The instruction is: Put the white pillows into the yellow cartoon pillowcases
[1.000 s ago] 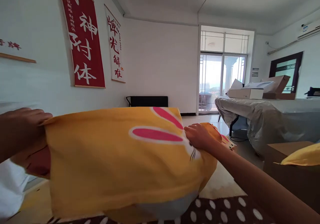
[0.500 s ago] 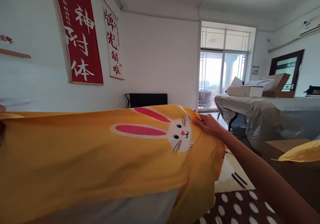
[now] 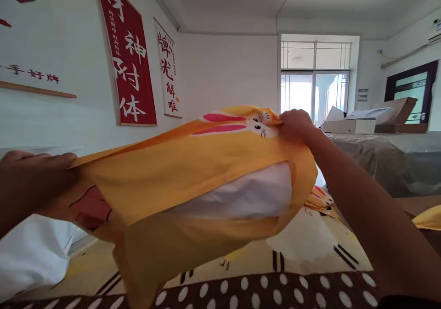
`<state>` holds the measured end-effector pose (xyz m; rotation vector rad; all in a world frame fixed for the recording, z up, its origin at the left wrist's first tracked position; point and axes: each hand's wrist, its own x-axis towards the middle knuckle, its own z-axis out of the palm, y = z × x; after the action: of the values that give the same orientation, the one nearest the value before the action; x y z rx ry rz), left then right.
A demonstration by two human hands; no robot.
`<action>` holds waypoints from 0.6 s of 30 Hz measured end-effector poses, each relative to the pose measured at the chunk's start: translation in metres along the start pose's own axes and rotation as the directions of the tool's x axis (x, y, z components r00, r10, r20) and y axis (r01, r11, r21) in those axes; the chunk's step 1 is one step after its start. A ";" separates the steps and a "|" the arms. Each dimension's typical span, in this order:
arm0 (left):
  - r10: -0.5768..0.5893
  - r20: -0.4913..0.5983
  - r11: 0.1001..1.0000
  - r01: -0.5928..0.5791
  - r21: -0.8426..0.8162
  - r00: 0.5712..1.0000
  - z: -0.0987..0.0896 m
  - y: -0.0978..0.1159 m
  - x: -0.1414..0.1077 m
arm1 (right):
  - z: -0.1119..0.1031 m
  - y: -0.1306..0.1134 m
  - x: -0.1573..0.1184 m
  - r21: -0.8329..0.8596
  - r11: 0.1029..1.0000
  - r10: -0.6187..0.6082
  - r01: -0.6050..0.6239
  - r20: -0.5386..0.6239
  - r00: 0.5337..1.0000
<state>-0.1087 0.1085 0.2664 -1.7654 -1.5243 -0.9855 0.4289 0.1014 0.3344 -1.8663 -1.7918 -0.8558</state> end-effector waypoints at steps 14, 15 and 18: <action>0.307 0.270 0.608 0.030 -0.794 0.913 -0.013 0.161 0.040 | -0.043 -0.136 0.018 -0.168 0.901 -0.433 0.400 -0.401 0.807; 0.351 0.268 0.619 -0.007 -0.785 0.897 -0.019 0.178 0.045 | -0.037 -0.147 0.017 -0.165 0.872 -0.485 0.461 -0.409 0.773; 0.418 0.246 0.601 -0.063 -0.797 0.874 -0.018 0.210 0.060 | -0.025 -0.175 0.011 -0.132 0.802 -0.576 0.582 -0.429 0.696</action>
<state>0.0995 0.0918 0.3321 -2.8788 -1.0433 -1.2889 0.2522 0.1081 0.3396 -0.9342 -2.0664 -1.3581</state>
